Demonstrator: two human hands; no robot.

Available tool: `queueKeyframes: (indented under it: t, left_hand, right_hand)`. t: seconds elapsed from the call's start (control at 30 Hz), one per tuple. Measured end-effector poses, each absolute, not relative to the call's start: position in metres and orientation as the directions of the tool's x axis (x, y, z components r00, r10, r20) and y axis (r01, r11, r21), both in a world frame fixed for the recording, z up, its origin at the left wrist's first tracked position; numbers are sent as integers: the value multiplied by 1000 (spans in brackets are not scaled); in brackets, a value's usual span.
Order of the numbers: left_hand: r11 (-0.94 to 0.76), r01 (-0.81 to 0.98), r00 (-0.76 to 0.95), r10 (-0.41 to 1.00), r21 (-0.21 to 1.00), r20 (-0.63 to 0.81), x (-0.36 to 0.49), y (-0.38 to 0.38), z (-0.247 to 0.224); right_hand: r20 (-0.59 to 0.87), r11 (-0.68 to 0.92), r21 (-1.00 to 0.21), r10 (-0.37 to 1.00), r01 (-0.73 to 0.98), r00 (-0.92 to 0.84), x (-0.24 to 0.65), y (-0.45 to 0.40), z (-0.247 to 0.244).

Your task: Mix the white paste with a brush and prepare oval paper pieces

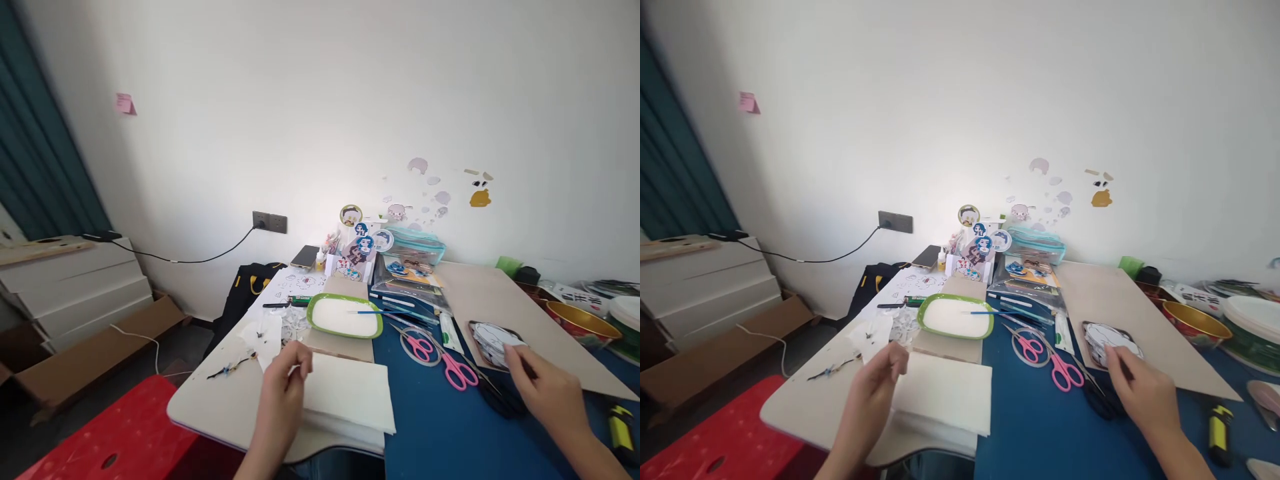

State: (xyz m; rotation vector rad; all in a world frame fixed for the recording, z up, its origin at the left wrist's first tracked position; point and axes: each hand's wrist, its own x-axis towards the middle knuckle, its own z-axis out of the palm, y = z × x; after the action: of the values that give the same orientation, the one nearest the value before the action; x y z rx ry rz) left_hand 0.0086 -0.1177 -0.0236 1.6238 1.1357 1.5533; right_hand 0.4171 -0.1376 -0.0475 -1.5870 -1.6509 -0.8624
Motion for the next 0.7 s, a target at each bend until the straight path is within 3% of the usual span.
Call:
queueKeyframes:
  t: [0.07, 0.23, 0.43, 0.7]
  left_hand:
    - [-415, 180, -119, 891, 892, 439, -8, -111, -32]
    - [-406, 133, -177, 888, 904, 425, -27, -112, -50]
    - [-467, -11, -244, 859, 884, 451, -32, -116, -60]
    - [-519, -38, -153, 847, 854, 508, -32, -124, -58]
  right_hand:
    - [845, 144, 124, 503, 982, -180, 404, -135, -48]
    - [759, 307, 31, 612, 951, -222, 341, -120, -33]
    - [553, 351, 138, 748, 926, -366, 281, -61, -10]
    - [407, 322, -38, 870, 946, -280, 301, -33, -14]
